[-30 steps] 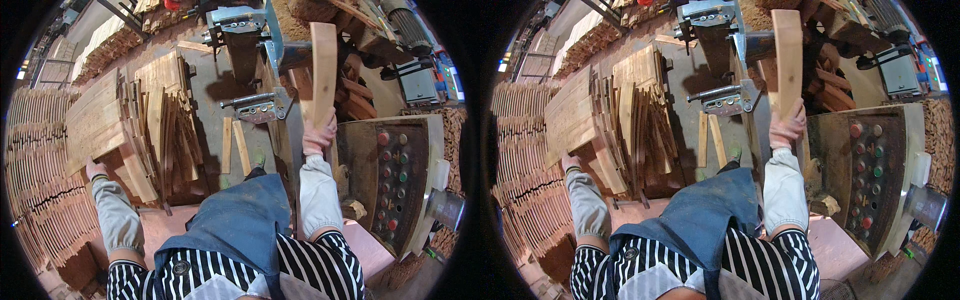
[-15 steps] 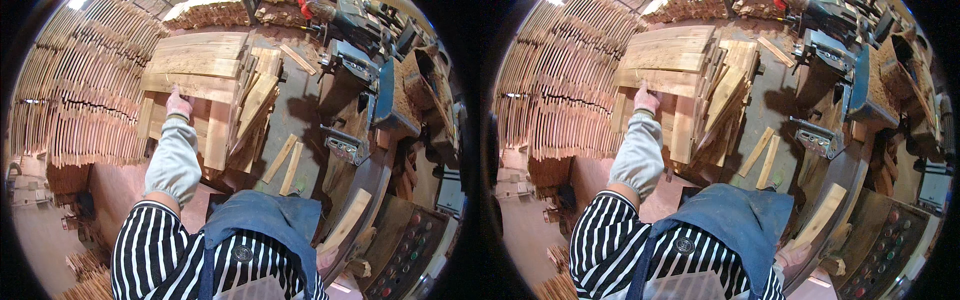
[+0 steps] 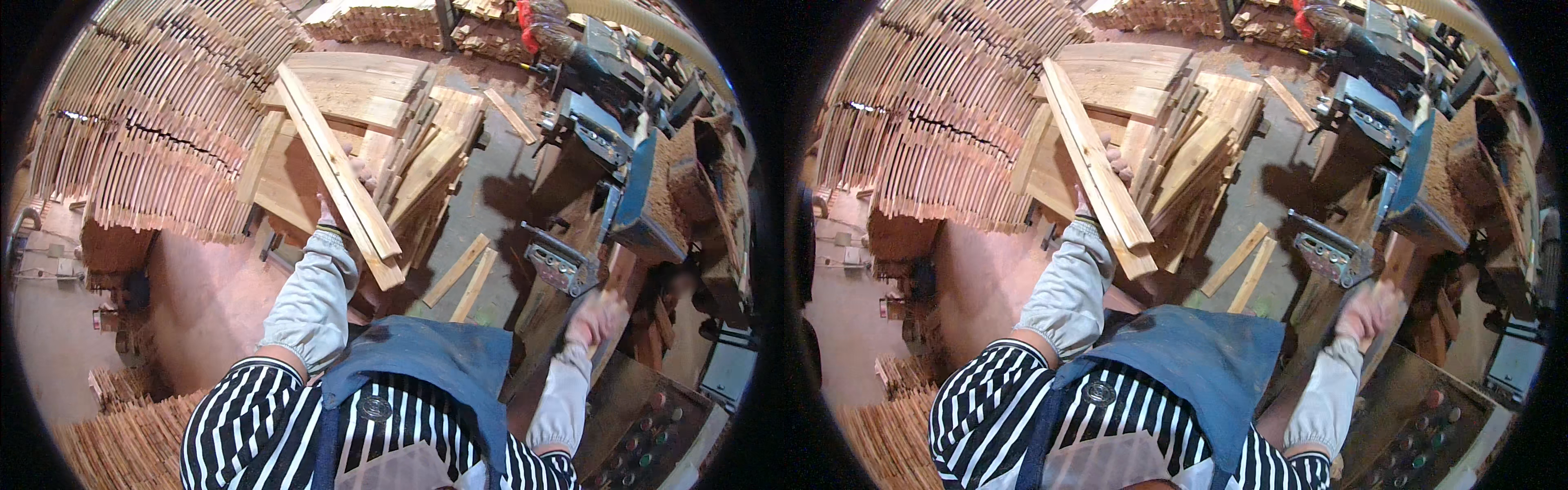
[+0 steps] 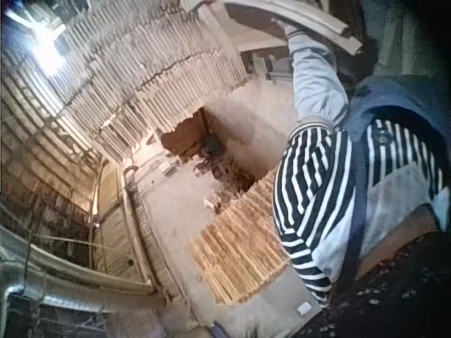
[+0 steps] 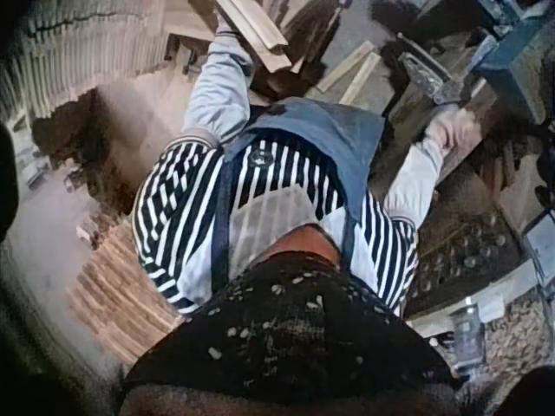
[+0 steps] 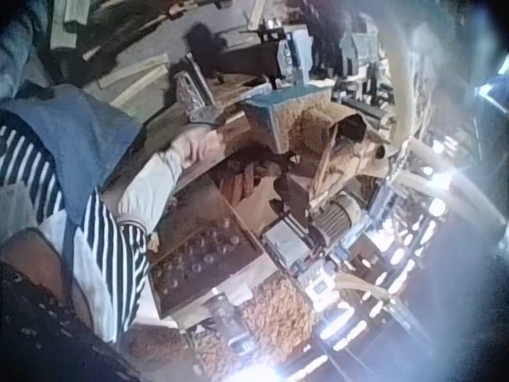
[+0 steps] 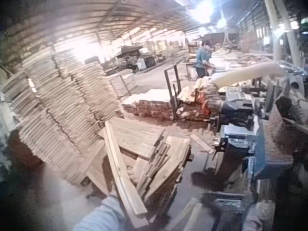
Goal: The person repeatedly picks up wooden planks from a pile, feeds them into a planer machine to smooth the surface, and then stacks the processed planks onto a growing pile. The task involves continuous handling of lumber in a workshop environment.
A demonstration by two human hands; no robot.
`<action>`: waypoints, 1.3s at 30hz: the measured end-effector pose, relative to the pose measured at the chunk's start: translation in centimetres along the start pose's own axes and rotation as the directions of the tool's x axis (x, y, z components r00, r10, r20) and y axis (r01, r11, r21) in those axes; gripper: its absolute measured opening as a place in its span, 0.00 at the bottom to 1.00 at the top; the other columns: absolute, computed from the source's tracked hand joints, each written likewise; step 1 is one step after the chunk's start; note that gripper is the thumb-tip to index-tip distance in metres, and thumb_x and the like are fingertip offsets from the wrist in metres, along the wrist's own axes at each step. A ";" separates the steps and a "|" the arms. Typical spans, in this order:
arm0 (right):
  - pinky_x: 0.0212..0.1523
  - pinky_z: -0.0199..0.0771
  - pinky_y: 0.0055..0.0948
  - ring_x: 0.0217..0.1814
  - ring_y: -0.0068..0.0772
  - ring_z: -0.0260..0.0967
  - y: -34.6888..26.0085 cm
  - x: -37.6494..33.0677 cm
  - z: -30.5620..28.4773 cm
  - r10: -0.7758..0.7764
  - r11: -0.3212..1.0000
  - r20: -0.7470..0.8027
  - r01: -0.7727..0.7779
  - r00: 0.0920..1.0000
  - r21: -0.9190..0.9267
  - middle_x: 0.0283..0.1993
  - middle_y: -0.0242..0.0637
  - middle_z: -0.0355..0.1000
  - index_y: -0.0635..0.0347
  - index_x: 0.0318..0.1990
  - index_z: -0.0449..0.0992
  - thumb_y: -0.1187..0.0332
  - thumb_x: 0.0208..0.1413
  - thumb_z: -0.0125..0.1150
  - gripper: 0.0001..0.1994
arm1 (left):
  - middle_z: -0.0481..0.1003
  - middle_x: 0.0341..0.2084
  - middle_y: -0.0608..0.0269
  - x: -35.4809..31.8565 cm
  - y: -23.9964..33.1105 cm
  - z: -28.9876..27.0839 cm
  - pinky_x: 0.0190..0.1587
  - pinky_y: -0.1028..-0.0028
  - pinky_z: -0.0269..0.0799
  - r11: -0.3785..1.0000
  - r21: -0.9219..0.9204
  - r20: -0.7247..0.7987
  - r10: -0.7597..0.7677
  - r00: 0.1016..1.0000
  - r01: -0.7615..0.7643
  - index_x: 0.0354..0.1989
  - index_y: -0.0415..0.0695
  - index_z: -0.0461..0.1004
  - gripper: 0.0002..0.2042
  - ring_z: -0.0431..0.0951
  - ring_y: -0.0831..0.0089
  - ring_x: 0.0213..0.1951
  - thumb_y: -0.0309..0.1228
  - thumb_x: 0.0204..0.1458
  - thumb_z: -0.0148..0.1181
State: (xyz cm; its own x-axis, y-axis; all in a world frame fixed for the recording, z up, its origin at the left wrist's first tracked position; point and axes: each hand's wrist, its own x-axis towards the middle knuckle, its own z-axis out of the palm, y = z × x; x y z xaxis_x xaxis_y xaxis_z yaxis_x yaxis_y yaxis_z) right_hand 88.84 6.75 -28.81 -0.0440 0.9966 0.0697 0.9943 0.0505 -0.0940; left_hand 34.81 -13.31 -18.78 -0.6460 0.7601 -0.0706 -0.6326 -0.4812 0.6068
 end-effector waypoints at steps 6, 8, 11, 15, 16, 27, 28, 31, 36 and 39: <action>0.79 0.46 0.33 0.82 0.39 0.46 -20.1 -4.1 -12.2 -0.680 0.105 0.096 -0.033 0.727 0.994 0.80 0.47 0.52 0.61 0.79 0.50 0.64 0.60 0.68 0.44 | 0.74 0.33 0.64 -0.6 -11.0 9.4 0.39 0.61 0.78 0.927 -0.165 0.318 -0.273 0.908 0.336 0.72 0.52 0.60 0.42 0.76 0.66 0.33 0.68 0.57 0.56; 0.73 0.59 0.29 0.75 0.34 0.57 -22.8 -7.5 -18.5 -0.753 -0.020 0.245 -0.394 0.611 0.919 0.78 0.47 0.56 0.63 0.79 0.48 0.67 0.53 0.71 0.49 | 0.76 0.38 0.59 -0.6 -15.1 10.0 0.40 0.62 0.81 0.902 -0.160 0.392 -0.314 0.865 0.400 0.69 0.47 0.63 0.41 0.79 0.65 0.37 0.67 0.59 0.54; 0.65 0.69 0.32 0.65 0.36 0.67 -17.7 -10.4 -14.0 -0.450 0.155 0.155 -0.095 0.879 0.983 0.70 0.44 0.65 0.60 0.78 0.53 0.67 0.47 0.72 0.49 | 0.80 0.51 0.52 -0.9 -18.3 11.8 0.47 0.64 0.82 0.824 0.214 0.364 -0.565 0.740 0.524 0.68 0.41 0.66 0.35 0.82 0.68 0.47 0.60 0.66 0.51; 0.63 0.73 0.45 0.60 0.56 0.72 -7.0 -17.3 -12.3 -0.152 0.712 -0.017 0.121 0.988 0.691 0.60 0.56 0.71 0.64 0.68 0.68 0.64 0.41 0.75 0.42 | 0.79 0.50 0.58 1.2 -13.6 9.6 0.54 0.66 0.77 0.536 0.809 0.378 -0.158 0.912 -0.242 0.61 0.44 0.72 0.24 0.80 0.68 0.48 0.51 0.72 0.47; 0.62 0.72 0.49 0.60 0.60 0.71 -2.8 -20.7 -10.2 -0.093 0.807 -0.014 0.083 0.996 0.585 0.60 0.57 0.71 0.62 0.68 0.67 0.63 0.39 0.76 0.44 | 0.79 0.47 0.60 2.0 -11.5 9.1 0.54 0.65 0.77 0.569 0.793 0.297 -0.051 0.953 -0.217 0.57 0.45 0.73 0.21 0.79 0.68 0.46 0.49 0.71 0.50; 0.63 0.68 0.56 0.62 0.64 0.68 7.9 -31.2 -2.3 0.599 0.790 0.061 -0.602 0.798 0.114 0.65 0.58 0.68 0.61 0.72 0.62 0.50 0.48 0.73 0.45 | 0.67 0.67 0.46 25.1 12.7 -12.4 0.72 0.59 0.62 0.347 0.935 -0.088 0.045 0.995 0.067 0.65 0.40 0.63 0.21 0.64 0.56 0.71 0.36 0.68 0.48; 0.64 0.67 0.56 0.63 0.65 0.68 8.1 -29.4 -1.7 0.620 0.771 0.031 -0.616 0.784 0.164 0.65 0.59 0.67 0.62 0.72 0.61 0.49 0.49 0.72 0.46 | 0.67 0.67 0.46 26.1 12.9 -12.7 0.69 0.62 0.67 0.343 0.934 -0.134 0.063 0.989 0.104 0.67 0.38 0.61 0.23 0.66 0.58 0.70 0.34 0.66 0.51; 0.66 0.66 0.57 0.63 0.68 0.66 7.8 -23.8 -1.2 0.466 0.878 -0.320 -0.477 0.825 0.050 0.66 0.62 0.66 0.64 0.74 0.57 0.49 0.52 0.70 0.46 | 0.75 0.59 0.48 27.0 7.7 -12.3 0.61 0.66 0.74 -0.546 0.831 0.131 -0.002 0.991 -0.110 0.62 0.38 0.67 0.20 0.75 0.57 0.60 0.33 0.65 0.53; 0.68 0.62 0.58 0.67 0.71 0.61 4.6 -8.3 -1.1 0.485 0.864 -0.267 -0.410 0.833 0.291 0.69 0.66 0.60 0.66 0.74 0.55 0.54 0.54 0.69 0.45 | 0.82 0.48 0.51 30.0 11.7 -13.6 0.48 0.61 0.83 0.925 0.373 -0.473 0.120 0.873 0.075 0.55 0.37 0.75 0.16 0.83 0.58 0.49 0.34 0.65 0.60; 0.69 0.61 0.59 0.68 0.72 0.60 3.6 -3.5 0.2 0.388 0.900 -0.383 -0.253 0.839 0.356 0.69 0.67 0.60 0.66 0.75 0.54 0.55 0.53 0.70 0.46 | 0.82 0.45 0.54 32.5 14.7 -12.7 0.44 0.61 0.85 0.989 0.139 -0.284 -0.012 0.959 0.054 0.51 0.38 0.77 0.13 0.83 0.59 0.46 0.34 0.65 0.61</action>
State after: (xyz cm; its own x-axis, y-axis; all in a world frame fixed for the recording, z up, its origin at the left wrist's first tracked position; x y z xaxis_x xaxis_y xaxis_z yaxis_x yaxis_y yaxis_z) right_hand 92.53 3.43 -29.54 0.3857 0.8305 0.4019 0.8709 -0.1840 -0.4557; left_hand -0.92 -1.28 -22.20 -0.7327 0.6108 -0.3000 -0.6009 -0.3737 0.7066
